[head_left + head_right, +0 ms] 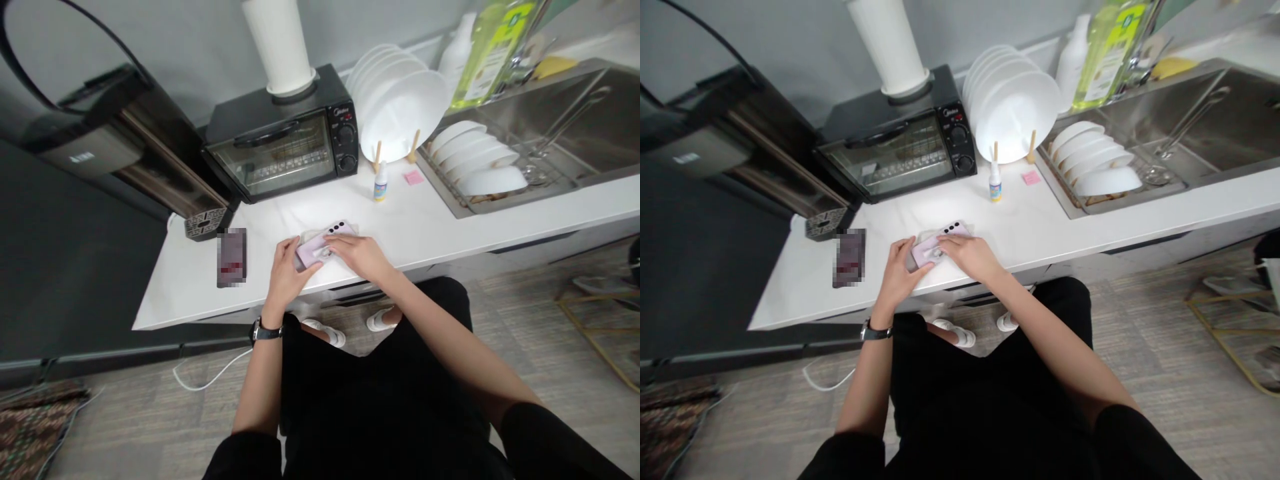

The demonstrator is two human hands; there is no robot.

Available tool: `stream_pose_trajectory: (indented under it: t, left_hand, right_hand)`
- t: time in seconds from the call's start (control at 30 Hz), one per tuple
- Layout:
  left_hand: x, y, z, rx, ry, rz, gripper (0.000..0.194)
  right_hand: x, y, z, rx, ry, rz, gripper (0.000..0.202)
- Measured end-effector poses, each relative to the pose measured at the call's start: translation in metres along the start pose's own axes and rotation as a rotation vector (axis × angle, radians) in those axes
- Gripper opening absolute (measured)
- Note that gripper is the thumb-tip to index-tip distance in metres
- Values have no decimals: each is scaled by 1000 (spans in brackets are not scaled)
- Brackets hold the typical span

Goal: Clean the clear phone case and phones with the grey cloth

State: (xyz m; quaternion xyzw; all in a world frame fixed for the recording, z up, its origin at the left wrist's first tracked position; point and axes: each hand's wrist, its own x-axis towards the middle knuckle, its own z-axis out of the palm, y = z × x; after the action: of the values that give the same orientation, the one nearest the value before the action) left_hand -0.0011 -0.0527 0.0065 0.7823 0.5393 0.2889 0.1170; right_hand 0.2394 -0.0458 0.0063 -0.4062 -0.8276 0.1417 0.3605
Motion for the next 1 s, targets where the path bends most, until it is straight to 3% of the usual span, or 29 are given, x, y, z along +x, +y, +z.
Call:
stream_pose_trajectory:
  t: [0.17, 0.27, 0.37, 0.47, 0.7, 0.87, 1.0]
  left_hand:
    - [-6, 10, 4, 137, 91, -12, 57]
    - [-9, 15, 8, 140, 184, -53, 61]
    - [-11, 19, 9, 26, 236, -189, 60]
    - [-12, 22, 9, -155, 194, -295, 48]
    - [-18, 25, 10, -253, 141, -258, 24]
    - [-22, 23, 11, -212, 132, -202, 23]
    - [-21, 23, 10, -220, 107, -152, 23]
  right_hand:
    - [-16, 20, -27, 291, 448, 316, 38]
    - [-16, 24, -31, 412, 553, 439, 41]
    - [-14, 24, -31, 463, 565, 460, 45]
    - [-14, 25, -32, 495, 546, 491, 46]
    - [-18, 27, -36, 476, 606, 524, 33]
    - [-8, 0, -30, 284, 739, 395, 28]
    - [-5, -24, -11, 92, 495, 213, 39]
